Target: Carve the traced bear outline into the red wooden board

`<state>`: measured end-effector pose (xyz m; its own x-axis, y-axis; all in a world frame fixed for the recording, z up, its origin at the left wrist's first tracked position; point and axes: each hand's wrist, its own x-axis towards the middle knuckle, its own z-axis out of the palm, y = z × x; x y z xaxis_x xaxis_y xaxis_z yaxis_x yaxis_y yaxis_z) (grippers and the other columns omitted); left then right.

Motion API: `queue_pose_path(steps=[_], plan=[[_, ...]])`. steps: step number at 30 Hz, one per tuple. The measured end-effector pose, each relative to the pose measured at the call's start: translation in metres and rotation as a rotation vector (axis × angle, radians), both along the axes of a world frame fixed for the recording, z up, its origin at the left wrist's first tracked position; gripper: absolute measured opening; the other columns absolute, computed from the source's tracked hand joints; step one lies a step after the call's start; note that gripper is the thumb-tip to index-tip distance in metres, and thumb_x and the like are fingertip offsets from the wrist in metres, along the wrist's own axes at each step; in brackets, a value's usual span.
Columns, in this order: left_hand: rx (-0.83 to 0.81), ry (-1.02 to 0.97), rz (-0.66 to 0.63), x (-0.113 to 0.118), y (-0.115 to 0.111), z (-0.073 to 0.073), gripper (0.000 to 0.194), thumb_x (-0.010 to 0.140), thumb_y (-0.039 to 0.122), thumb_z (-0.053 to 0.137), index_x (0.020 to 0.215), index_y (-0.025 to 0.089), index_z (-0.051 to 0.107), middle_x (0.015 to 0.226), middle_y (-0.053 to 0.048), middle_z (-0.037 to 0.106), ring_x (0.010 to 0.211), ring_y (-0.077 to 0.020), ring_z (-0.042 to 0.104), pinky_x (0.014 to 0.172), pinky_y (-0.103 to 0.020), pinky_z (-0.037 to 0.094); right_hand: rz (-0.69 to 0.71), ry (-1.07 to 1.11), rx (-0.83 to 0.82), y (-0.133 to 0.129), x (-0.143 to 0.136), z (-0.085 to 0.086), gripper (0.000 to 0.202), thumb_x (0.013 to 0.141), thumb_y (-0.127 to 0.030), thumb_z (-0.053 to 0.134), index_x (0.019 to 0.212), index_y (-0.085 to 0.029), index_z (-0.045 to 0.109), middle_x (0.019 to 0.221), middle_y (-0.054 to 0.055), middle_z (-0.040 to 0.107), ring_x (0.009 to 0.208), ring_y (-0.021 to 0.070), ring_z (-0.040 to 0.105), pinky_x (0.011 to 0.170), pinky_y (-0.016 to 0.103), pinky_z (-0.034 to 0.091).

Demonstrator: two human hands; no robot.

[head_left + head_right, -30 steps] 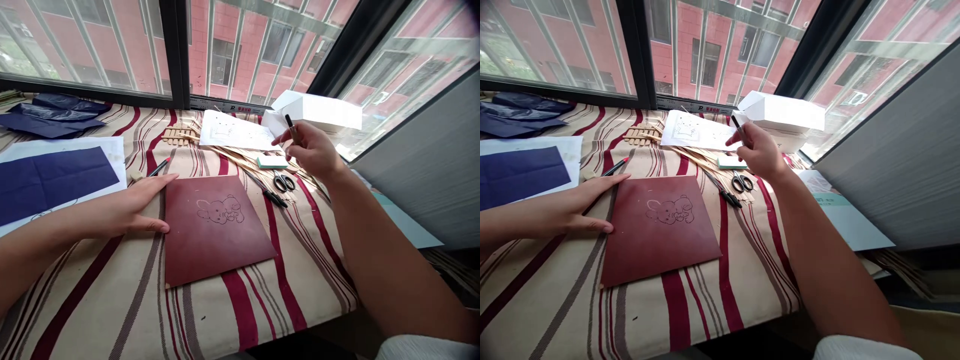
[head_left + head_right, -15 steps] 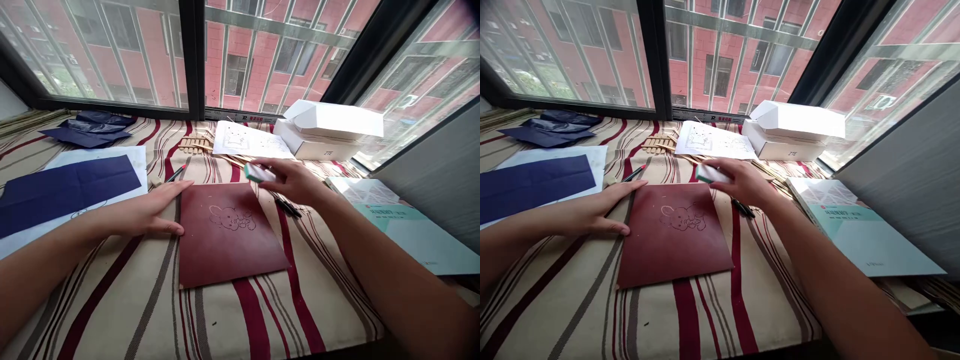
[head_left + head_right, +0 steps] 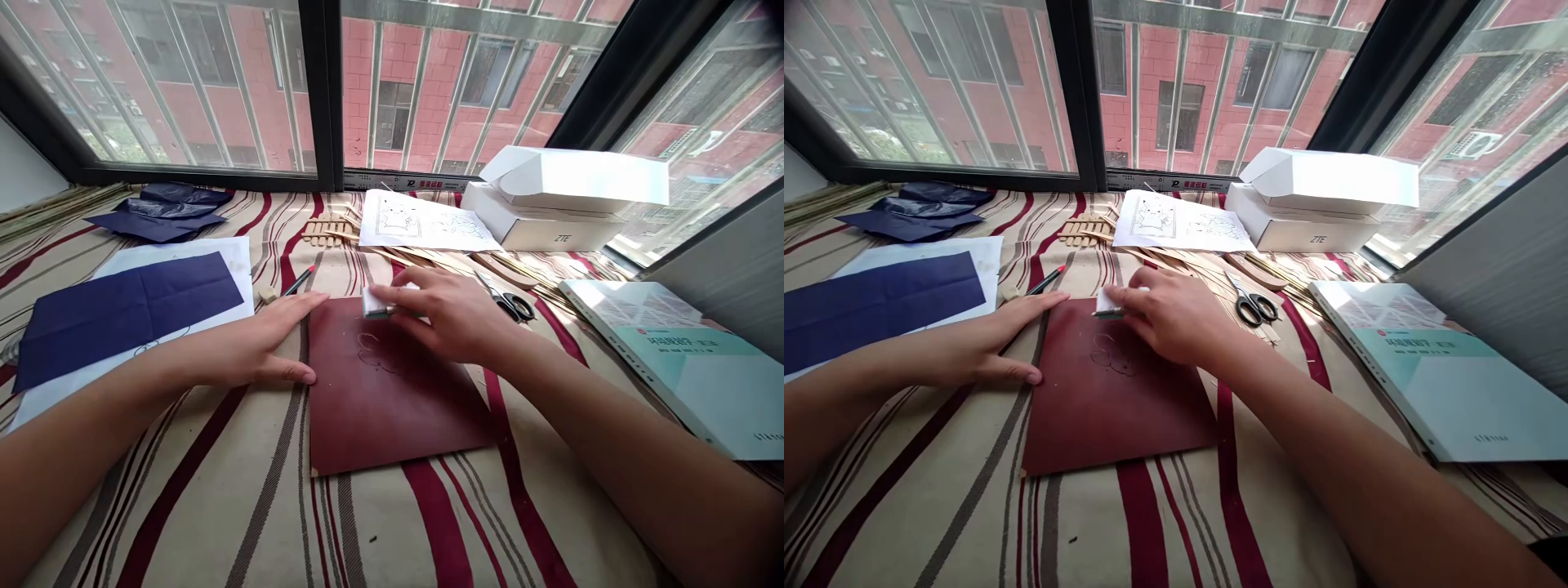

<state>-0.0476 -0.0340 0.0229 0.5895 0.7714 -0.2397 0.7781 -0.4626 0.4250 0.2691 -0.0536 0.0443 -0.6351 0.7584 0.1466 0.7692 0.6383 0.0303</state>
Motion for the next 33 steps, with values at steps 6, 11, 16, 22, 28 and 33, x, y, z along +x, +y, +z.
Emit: queue_pose_path(steps=[6, 11, 16, 22, 28, 33], plan=[[0.008, 0.001, -0.021, -0.0008, 0.0005, -0.0002, 0.123, 0.086, 0.085, 0.068, 0.180, 0.024, 0.017, 0.188, -0.016, 0.018, 0.173, -0.0398, 0.020, 0.139, -0.055, 0.026, -0.108, -0.106, 0.021, -0.0054, 0.0001, -0.0015, 0.049, 0.111, -0.028, 0.047, 0.155, -0.024, 0.069, 0.139, 0.018, 0.073, 0.108, 0.0311, 0.071, 0.076, 0.037, 0.046], [0.001, 0.003, -0.015, -0.0004, -0.0004, -0.0008, 0.127, 0.084, 0.089, 0.067, 0.179, 0.020, 0.019, 0.187, -0.018, 0.017, 0.173, -0.0405, 0.020, 0.138, -0.056, 0.025, 0.088, 0.003, -0.093, -0.0072, 0.0001, -0.0012, 0.048, 0.108, -0.031, 0.058, 0.154, -0.033, 0.069, 0.142, 0.011, 0.073, 0.113, 0.0261, 0.072, 0.083, 0.034, 0.049], [-0.004, 0.004, -0.012, 0.0002, -0.0011, -0.0002, 0.128, 0.084, 0.090, 0.065, 0.179, 0.018, 0.018, 0.188, -0.017, 0.016, 0.173, -0.0391, 0.018, 0.139, -0.055, 0.022, -0.227, -0.049, 0.036, -0.0058, 0.0038, -0.0008, 0.047, 0.108, -0.027, 0.054, 0.151, -0.024, 0.073, 0.137, 0.018, 0.073, 0.107, 0.0309, 0.073, 0.076, 0.036, 0.049], [-0.018, 0.009, -0.007, 0.0006, -0.0010, 0.0002, 0.129, 0.083, 0.089, 0.066, 0.179, 0.017, 0.018, 0.188, -0.017, 0.015, 0.174, -0.0387, 0.017, 0.139, -0.055, 0.021, 0.048, -0.098, -0.077, -0.0082, 0.0053, -0.0024, 0.048, 0.108, -0.025, 0.055, 0.153, -0.028, 0.070, 0.138, 0.015, 0.074, 0.113, 0.0299, 0.072, 0.082, 0.037, 0.050], [-0.013, -0.004, -0.001, 0.0010, -0.0005, -0.0014, 0.129, 0.082, 0.089, 0.066, 0.178, 0.017, 0.019, 0.188, -0.018, 0.017, 0.173, -0.0400, 0.019, 0.139, -0.054, 0.022, 0.083, -0.132, -0.025, -0.0090, 0.0032, 0.0023, 0.048, 0.111, -0.029, 0.053, 0.156, -0.030, 0.067, 0.147, 0.014, 0.070, 0.119, 0.0289, 0.070, 0.083, 0.035, 0.050], [-0.017, 0.011, 0.006, 0.0016, -0.0010, 0.0001, 0.129, 0.082, 0.087, 0.066, 0.178, 0.016, 0.018, 0.188, -0.018, 0.017, 0.173, -0.0402, 0.018, 0.139, -0.054, 0.021, -0.160, -0.181, 0.087, -0.0052, 0.0084, -0.0008, 0.046, 0.108, -0.021, 0.051, 0.147, -0.022, 0.074, 0.134, 0.019, 0.075, 0.109, 0.0321, 0.072, 0.069, 0.034, 0.044]])
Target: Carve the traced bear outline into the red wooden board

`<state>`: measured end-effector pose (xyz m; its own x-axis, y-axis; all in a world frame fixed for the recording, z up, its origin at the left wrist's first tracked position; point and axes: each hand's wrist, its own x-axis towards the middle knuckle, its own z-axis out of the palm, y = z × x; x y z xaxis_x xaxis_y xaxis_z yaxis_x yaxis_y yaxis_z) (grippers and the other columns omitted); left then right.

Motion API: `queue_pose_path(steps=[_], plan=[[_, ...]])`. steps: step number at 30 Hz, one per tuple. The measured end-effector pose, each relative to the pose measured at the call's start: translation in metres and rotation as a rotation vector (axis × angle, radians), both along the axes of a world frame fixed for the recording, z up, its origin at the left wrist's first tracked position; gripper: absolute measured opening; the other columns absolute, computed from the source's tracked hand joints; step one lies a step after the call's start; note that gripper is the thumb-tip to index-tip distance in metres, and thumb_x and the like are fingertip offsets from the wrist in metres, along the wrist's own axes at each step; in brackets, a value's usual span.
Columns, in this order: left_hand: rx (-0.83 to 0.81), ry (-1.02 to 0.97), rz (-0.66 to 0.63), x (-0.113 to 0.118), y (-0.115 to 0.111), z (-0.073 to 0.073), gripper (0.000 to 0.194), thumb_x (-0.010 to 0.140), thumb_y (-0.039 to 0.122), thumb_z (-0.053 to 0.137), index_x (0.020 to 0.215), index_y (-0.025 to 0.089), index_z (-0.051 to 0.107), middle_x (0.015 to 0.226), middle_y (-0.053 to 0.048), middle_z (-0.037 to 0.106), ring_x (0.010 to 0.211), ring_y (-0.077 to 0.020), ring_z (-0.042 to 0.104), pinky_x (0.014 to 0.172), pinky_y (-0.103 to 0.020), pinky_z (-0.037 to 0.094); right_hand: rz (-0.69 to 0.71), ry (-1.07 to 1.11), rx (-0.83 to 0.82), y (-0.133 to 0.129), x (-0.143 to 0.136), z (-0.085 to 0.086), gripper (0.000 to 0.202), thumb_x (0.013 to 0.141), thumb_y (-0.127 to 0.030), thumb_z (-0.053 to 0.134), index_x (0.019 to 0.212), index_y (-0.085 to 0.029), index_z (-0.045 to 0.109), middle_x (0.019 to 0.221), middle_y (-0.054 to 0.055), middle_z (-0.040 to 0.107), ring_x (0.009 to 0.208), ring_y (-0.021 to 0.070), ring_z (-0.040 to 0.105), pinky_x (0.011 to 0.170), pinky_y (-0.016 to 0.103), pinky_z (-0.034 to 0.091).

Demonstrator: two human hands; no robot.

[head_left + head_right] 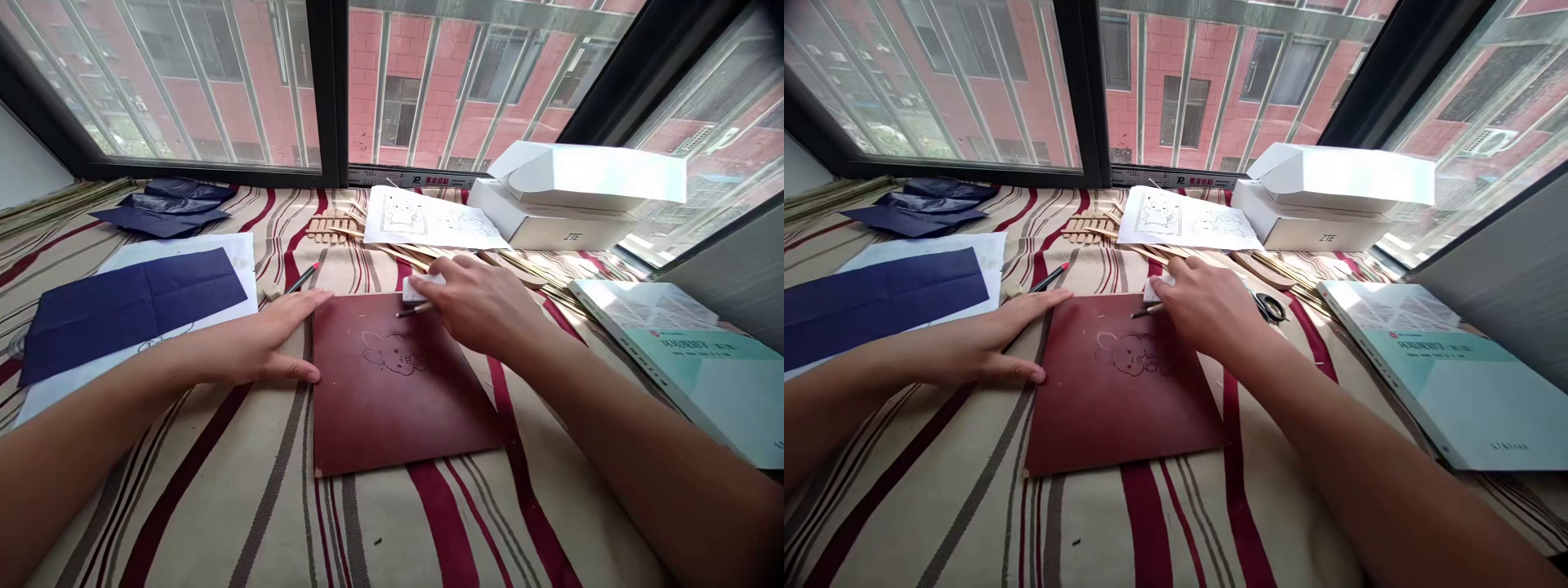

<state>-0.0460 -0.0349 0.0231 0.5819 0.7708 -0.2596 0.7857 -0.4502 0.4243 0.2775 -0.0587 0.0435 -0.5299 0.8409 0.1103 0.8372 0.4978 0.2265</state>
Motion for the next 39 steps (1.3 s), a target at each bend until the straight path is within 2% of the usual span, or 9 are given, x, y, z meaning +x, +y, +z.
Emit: queue_pose_path(steps=[5, 11, 18, 21, 23, 25, 29, 35, 39], plan=[[-0.013, -0.002, 0.002, 0.000, 0.001, 0.000, 0.131, 0.081, 0.090, 0.064, 0.178, 0.014, 0.018, 0.188, -0.018, 0.014, 0.173, -0.0402, 0.017, 0.140, -0.054, 0.020, 0.264, 0.072, -0.159, 0.002, 0.002, -0.002, 0.046, 0.107, -0.027, 0.059, 0.151, -0.029, 0.071, 0.140, 0.012, 0.075, 0.114, 0.0282, 0.072, 0.079, 0.034, 0.049], [-0.007, -0.012, 0.002, -0.003, 0.003, -0.005, 0.134, 0.079, 0.094, 0.064, 0.179, 0.017, 0.018, 0.188, -0.017, 0.015, 0.173, -0.0415, 0.017, 0.140, -0.055, 0.019, -0.253, 0.098, 0.063, 0.019, 0.032, -0.004, 0.043, 0.109, -0.032, 0.053, 0.145, -0.022, 0.075, 0.131, 0.017, 0.077, 0.106, 0.0334, 0.074, 0.070, 0.036, 0.046], [-0.024, -0.020, -0.009, -0.004, 0.003, 0.001, 0.134, 0.082, 0.086, 0.069, 0.179, 0.015, 0.011, 0.189, -0.016, 0.011, 0.173, -0.0402, 0.020, 0.140, -0.051, 0.021, 0.414, 0.273, -0.253, 0.001, -0.017, -0.013, 0.050, 0.108, -0.027, 0.056, 0.157, -0.027, 0.066, 0.146, 0.011, 0.073, 0.125, 0.0267, 0.071, 0.095, 0.038, 0.053], [-0.044, -0.023, -0.015, -0.007, 0.005, 0.003, 0.134, 0.082, 0.082, 0.071, 0.180, 0.016, 0.008, 0.189, -0.015, 0.010, 0.173, -0.0386, 0.019, 0.140, -0.051, 0.020, 0.139, 0.139, -0.221, 0.022, -0.027, -0.006, 0.045, 0.108, -0.030, 0.059, 0.151, -0.035, 0.071, 0.140, 0.008, 0.076, 0.119, 0.0275, 0.073, 0.087, 0.036, 0.053], [-0.045, -0.023, -0.013, -0.009, 0.007, 0.003, 0.133, 0.083, 0.079, 0.072, 0.180, 0.017, 0.006, 0.189, -0.015, 0.009, 0.174, -0.0376, 0.017, 0.140, -0.052, 0.019, -0.058, 0.135, -0.151, 0.037, -0.024, -0.002, 0.036, 0.105, -0.022, 0.058, 0.130, -0.021, 0.083, 0.120, 0.017, 0.080, 0.107, 0.0329, 0.076, 0.080, 0.038, 0.052], [-0.041, -0.025, -0.009, -0.010, 0.007, 0.001, 0.132, 0.084, 0.078, 0.072, 0.180, 0.017, 0.006, 0.189, -0.015, 0.008, 0.174, -0.0371, 0.016, 0.140, -0.054, 0.019, -0.140, 0.175, -0.082, 0.042, -0.021, -0.001, 0.042, 0.110, -0.024, 0.050, 0.141, -0.016, 0.077, 0.131, 0.022, 0.076, 0.113, 0.0348, 0.075, 0.083, 0.040, 0.053], [-0.019, -0.050, -0.028, -0.012, 0.007, -0.003, 0.129, 0.085, 0.078, 0.074, 0.180, 0.019, 0.008, 0.189, -0.016, 0.011, 0.173, -0.0377, 0.020, 0.139, -0.054, 0.022, 0.209, 0.184, -0.248, 0.033, -0.027, -0.007, 0.049, 0.108, -0.036, 0.060, 0.157, -0.034, 0.066, 0.151, 0.007, 0.070, 0.123, 0.0252, 0.073, 0.094, 0.033, 0.053], [0.000, -0.064, -0.027, -0.013, 0.006, -0.005, 0.128, 0.087, 0.083, 0.069, 0.181, 0.022, 0.007, 0.189, -0.012, 0.010, 0.173, -0.0391, 0.019, 0.140, -0.052, 0.022, -0.262, 0.204, -0.136, 0.044, -0.003, 0.006, 0.052, 0.105, -0.029, 0.057, 0.155, -0.017, 0.066, 0.151, 0.022, 0.065, 0.108, 0.0362, 0.075, 0.084, 0.045, 0.056], [-0.009, -0.058, -0.022, -0.011, 0.007, -0.004, 0.131, 0.084, 0.083, 0.072, 0.180, 0.019, 0.010, 0.189, -0.015, 0.011, 0.173, -0.0402, 0.019, 0.140, -0.053, 0.022, -0.055, 0.314, -0.259, 0.023, 0.011, 0.022, 0.050, 0.108, -0.030, 0.054, 0.155, -0.018, 0.066, 0.150, 0.019, 0.065, 0.117, 0.0306, 0.073, 0.099, 0.042, 0.056]])
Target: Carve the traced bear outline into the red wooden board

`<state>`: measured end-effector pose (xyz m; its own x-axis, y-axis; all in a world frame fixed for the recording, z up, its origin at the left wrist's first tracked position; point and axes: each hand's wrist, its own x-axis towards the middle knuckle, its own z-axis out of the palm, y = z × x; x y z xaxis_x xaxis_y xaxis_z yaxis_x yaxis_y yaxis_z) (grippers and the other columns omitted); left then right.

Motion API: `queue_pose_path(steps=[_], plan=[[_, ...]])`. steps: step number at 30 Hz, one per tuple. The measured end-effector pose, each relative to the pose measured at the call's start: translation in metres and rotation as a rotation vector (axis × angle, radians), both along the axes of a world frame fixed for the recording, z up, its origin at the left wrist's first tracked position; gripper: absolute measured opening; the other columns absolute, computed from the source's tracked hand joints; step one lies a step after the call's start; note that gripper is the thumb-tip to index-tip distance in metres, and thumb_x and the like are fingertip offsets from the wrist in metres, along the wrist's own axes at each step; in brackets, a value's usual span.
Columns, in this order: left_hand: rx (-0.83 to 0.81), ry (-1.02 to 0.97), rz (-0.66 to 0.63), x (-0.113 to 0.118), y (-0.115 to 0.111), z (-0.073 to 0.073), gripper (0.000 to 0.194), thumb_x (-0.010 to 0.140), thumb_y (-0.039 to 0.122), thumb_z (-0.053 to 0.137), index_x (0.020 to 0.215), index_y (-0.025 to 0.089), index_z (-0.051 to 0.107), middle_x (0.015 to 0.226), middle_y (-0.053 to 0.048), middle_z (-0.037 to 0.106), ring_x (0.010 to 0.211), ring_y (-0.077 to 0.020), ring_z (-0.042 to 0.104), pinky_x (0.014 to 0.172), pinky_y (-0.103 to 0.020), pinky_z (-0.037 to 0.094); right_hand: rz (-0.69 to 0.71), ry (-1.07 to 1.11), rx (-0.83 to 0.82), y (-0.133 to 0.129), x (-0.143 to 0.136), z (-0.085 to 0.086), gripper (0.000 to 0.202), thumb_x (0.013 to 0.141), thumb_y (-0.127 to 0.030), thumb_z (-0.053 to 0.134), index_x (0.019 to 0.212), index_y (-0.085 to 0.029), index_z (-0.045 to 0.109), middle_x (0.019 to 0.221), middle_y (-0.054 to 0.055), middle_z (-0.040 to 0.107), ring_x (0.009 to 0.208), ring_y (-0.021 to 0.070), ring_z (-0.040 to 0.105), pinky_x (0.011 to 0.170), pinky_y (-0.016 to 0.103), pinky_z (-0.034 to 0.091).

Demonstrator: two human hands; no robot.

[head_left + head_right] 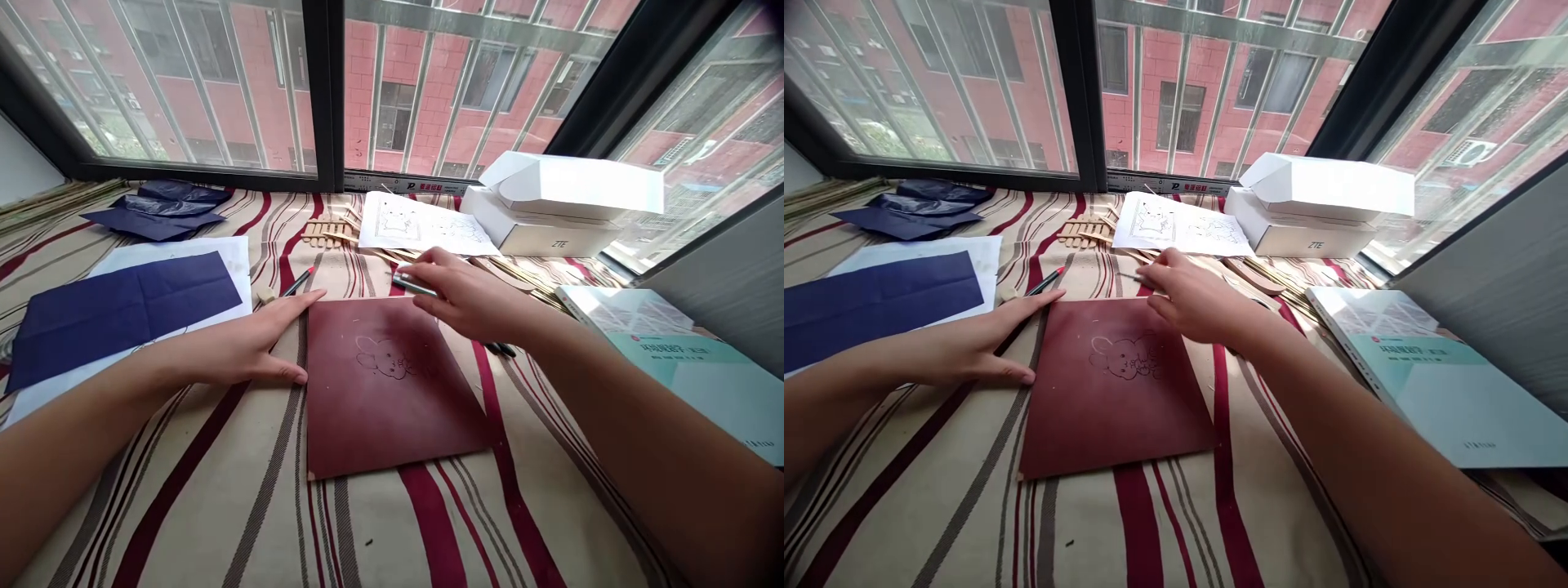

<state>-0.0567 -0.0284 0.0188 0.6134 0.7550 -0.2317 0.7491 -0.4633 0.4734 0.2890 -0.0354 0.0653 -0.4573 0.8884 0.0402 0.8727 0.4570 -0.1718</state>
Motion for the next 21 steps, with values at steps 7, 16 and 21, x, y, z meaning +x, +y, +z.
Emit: queue_pose_path(steps=[7, 16, 21], plan=[[0.016, 0.015, -0.015, 0.002, 0.000, 0.001, 0.126, 0.086, 0.080, 0.071, 0.179, 0.017, 0.015, 0.188, -0.018, 0.016, 0.171, -0.0419, 0.023, 0.139, -0.055, 0.024, 0.332, -0.058, -0.017, -0.036, -0.001, -0.008, 0.043, 0.114, -0.031, 0.049, 0.144, -0.022, 0.077, 0.121, 0.012, 0.085, 0.102, 0.0265, 0.080, 0.080, 0.034, 0.053], [0.027, 0.009, -0.039, 0.003, 0.000, 0.003, 0.123, 0.086, 0.080, 0.072, 0.178, 0.018, 0.020, 0.187, -0.018, 0.020, 0.171, -0.0429, 0.024, 0.139, -0.054, 0.026, 0.267, -0.135, 0.022, -0.041, -0.006, -0.013, 0.042, 0.113, -0.038, 0.052, 0.150, -0.035, 0.073, 0.104, 0.006, 0.088, 0.079, 0.0226, 0.077, 0.065, 0.031, 0.039], [0.048, 0.003, -0.061, -0.001, -0.001, -0.001, 0.118, 0.091, 0.079, 0.069, 0.179, 0.020, 0.018, 0.188, -0.014, 0.020, 0.171, -0.0395, 0.025, 0.139, -0.049, 0.026, 0.273, -0.072, -0.033, -0.043, -0.008, -0.014, 0.035, 0.110, -0.029, 0.056, 0.136, -0.023, 0.078, 0.110, 0.009, 0.087, 0.088, 0.0238, 0.079, 0.071, 0.031, 0.046]])
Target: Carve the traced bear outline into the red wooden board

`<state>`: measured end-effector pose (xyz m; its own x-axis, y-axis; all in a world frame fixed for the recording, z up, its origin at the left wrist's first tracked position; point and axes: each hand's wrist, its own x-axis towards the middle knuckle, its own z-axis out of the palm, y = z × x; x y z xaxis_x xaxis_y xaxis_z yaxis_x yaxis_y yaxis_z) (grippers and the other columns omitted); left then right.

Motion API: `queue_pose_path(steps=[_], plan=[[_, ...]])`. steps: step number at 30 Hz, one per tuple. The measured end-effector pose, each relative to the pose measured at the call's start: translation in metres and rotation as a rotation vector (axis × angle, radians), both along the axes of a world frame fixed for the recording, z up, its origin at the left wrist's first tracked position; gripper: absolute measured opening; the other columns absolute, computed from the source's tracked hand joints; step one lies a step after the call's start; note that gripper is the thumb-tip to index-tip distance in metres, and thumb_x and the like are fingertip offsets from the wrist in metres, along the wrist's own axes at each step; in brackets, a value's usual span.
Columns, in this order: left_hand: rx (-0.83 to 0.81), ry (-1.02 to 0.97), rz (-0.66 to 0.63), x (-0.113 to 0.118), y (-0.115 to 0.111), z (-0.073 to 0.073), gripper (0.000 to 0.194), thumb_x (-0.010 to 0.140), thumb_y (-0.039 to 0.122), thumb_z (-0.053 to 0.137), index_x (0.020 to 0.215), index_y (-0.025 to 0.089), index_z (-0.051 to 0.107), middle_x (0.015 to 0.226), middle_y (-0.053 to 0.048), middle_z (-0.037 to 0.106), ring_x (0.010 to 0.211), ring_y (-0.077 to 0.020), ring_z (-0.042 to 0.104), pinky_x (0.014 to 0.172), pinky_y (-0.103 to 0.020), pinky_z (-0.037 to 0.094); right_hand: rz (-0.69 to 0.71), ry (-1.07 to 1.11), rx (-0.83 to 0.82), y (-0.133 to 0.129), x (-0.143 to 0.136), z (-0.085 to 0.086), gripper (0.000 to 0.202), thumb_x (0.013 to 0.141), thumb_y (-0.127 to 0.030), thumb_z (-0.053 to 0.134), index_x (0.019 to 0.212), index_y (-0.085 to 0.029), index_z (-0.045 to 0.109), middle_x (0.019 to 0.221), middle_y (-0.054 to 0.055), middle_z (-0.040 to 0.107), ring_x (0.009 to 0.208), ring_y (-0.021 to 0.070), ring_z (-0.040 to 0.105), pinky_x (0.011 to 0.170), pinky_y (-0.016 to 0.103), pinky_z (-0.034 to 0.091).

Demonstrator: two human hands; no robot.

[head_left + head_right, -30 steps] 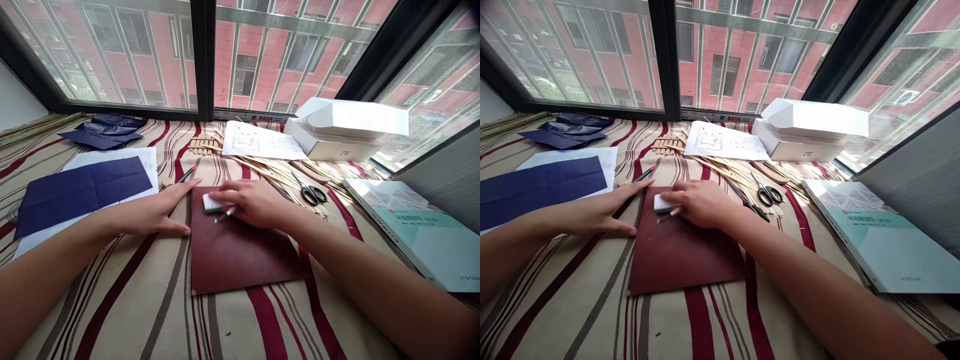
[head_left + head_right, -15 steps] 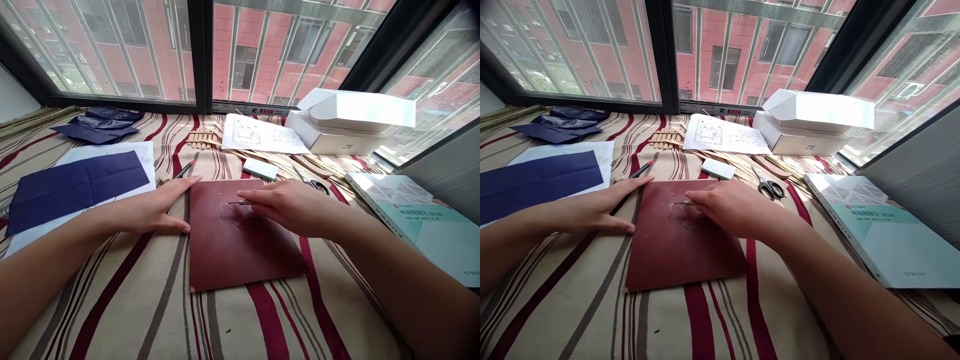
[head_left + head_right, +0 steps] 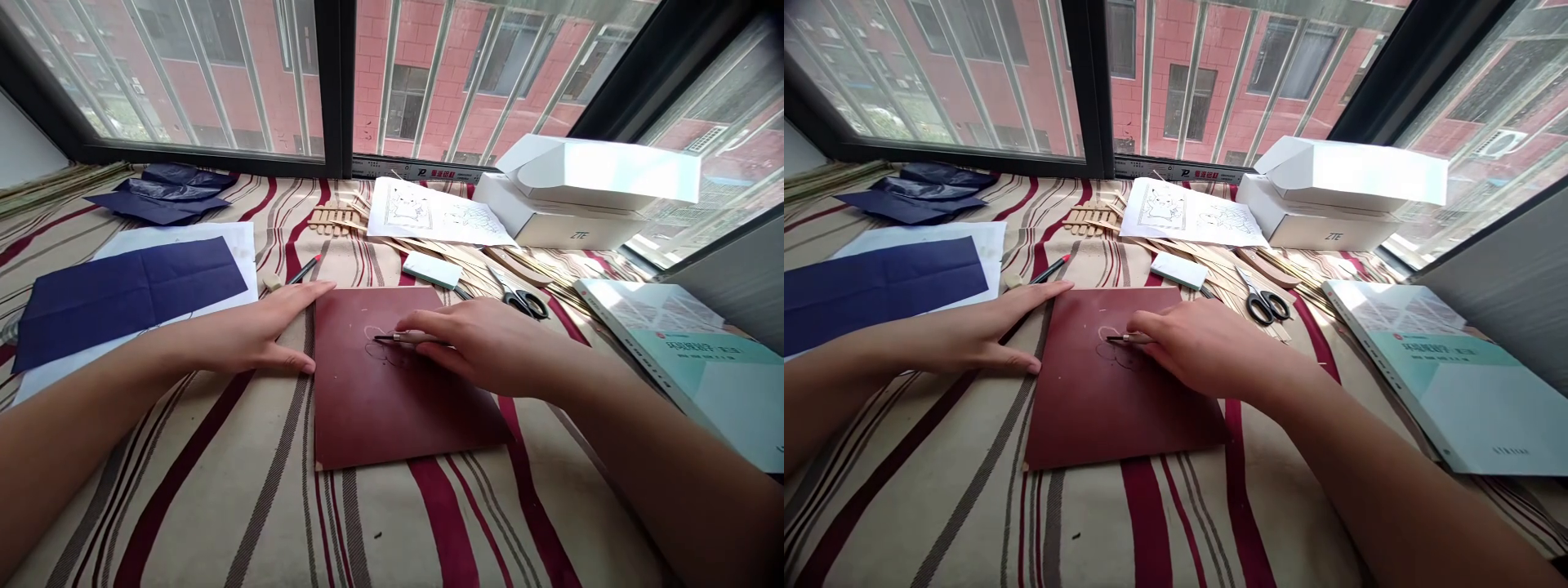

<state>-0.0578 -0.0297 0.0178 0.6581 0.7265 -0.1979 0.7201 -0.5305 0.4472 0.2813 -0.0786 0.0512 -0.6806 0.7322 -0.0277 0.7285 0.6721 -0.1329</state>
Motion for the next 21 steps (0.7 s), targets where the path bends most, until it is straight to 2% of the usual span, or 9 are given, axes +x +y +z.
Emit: queue_pose_path(steps=[3, 6, 9, 14, 18, 21], plan=[[0.044, -0.021, -0.001, -0.001, -0.001, -0.003, 0.105, 0.098, 0.075, 0.061, 0.178, 0.022, 0.018, 0.188, -0.007, 0.021, 0.171, -0.0358, 0.027, 0.139, -0.044, 0.025, 0.034, 0.034, -0.034, 0.002, 0.002, 0.000, 0.033, 0.109, -0.025, 0.055, 0.128, -0.025, 0.082, 0.112, 0.007, 0.087, 0.093, 0.0237, 0.080, 0.074, 0.032, 0.048], [0.034, -0.006, 0.003, 0.001, 0.001, -0.002, 0.112, 0.093, 0.077, 0.066, 0.178, 0.021, 0.019, 0.188, -0.011, 0.022, 0.170, -0.0377, 0.027, 0.139, -0.047, 0.026, 0.054, 0.018, 0.004, 0.002, 0.002, 0.001, 0.033, 0.110, -0.026, 0.055, 0.125, -0.026, 0.084, 0.109, 0.006, 0.087, 0.089, 0.0226, 0.080, 0.070, 0.032, 0.045], [0.001, 0.009, 0.011, 0.004, 0.001, 0.001, 0.124, 0.084, 0.080, 0.074, 0.178, 0.018, 0.021, 0.187, -0.017, 0.023, 0.170, -0.0419, 0.027, 0.139, -0.051, 0.027, 0.065, -0.091, 0.081, -0.004, -0.006, 0.005, 0.031, 0.109, -0.023, 0.056, 0.122, -0.026, 0.085, 0.100, 0.005, 0.087, 0.080, 0.0213, 0.078, 0.061, 0.031, 0.036], [0.023, -0.004, 0.013, 0.005, -0.004, 0.005, 0.109, 0.094, 0.077, 0.064, 0.176, 0.018, 0.023, 0.186, -0.009, 0.027, 0.169, -0.0372, 0.029, 0.139, -0.046, 0.026, 0.028, -0.386, 0.127, -0.020, -0.030, 0.019, 0.036, 0.103, -0.013, 0.055, 0.128, -0.016, 0.080, 0.097, 0.012, 0.085, 0.068, 0.0233, 0.074, 0.051, 0.035, 0.017], [0.039, -0.010, -0.010, 0.003, -0.002, 0.001, 0.114, 0.091, 0.079, 0.065, 0.176, 0.015, 0.024, 0.186, -0.010, 0.028, 0.169, -0.0365, 0.030, 0.139, -0.044, 0.027, 0.062, -0.491, 0.073, -0.021, -0.044, 0.032, 0.028, 0.098, -0.009, 0.062, 0.115, -0.016, 0.083, 0.090, 0.013, 0.083, 0.064, 0.0235, 0.071, 0.049, 0.035, 0.019], [0.048, -0.021, -0.017, 0.001, 0.002, -0.003, 0.113, 0.092, 0.079, 0.066, 0.176, 0.018, 0.024, 0.186, -0.010, 0.028, 0.169, -0.0371, 0.030, 0.139, -0.046, 0.027, 0.087, -0.511, 0.045, -0.016, -0.048, 0.038, 0.019, 0.094, -0.010, 0.069, 0.105, -0.017, 0.084, 0.082, 0.012, 0.081, 0.060, 0.0227, 0.069, 0.049, 0.034, 0.022]])
